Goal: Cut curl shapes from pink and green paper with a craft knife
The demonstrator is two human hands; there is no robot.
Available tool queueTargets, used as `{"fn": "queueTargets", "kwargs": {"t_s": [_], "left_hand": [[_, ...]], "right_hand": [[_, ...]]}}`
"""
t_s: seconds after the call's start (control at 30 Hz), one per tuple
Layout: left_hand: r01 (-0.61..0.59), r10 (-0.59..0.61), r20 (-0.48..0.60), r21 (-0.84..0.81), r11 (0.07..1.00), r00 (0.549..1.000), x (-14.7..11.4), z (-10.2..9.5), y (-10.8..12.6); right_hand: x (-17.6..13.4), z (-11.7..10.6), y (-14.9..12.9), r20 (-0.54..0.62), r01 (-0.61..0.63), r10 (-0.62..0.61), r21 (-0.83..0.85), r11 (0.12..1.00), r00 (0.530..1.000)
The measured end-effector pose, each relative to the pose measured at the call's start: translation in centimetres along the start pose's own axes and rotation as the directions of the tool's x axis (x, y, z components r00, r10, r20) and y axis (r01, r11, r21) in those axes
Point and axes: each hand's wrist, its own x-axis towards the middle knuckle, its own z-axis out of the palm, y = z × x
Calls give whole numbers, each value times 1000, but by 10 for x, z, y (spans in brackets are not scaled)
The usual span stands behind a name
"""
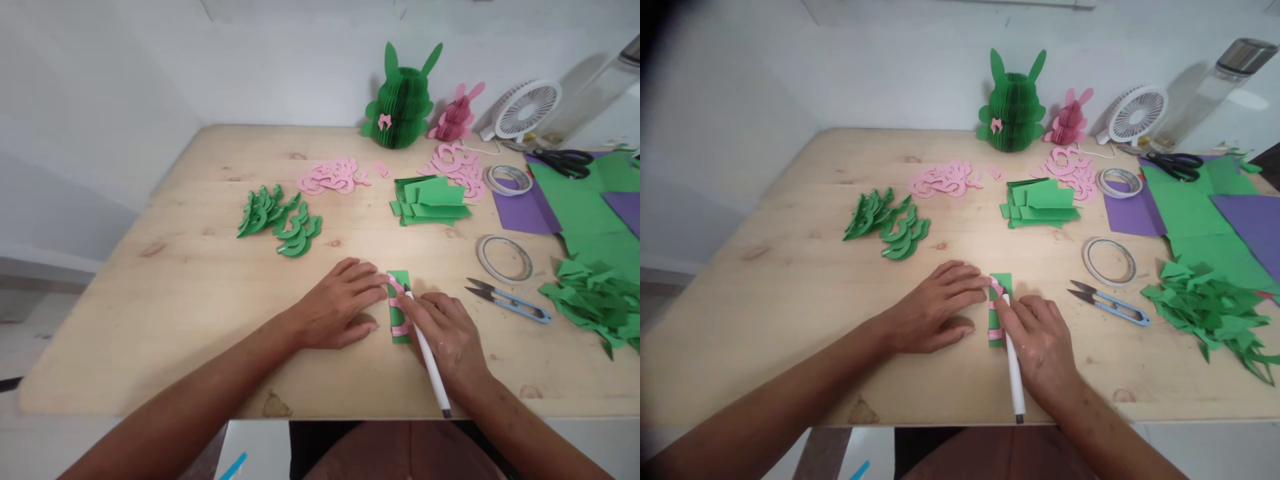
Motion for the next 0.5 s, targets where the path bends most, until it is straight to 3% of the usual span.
{"fn": "queueTargets", "kwargs": {"t_s": [0.5], "left_hand": [[-5,-6,-106,-100,995,994,-2,0,-3]], "right_hand": [[3,-2,-2,-32,14,-15,-14,1000,999]]}}
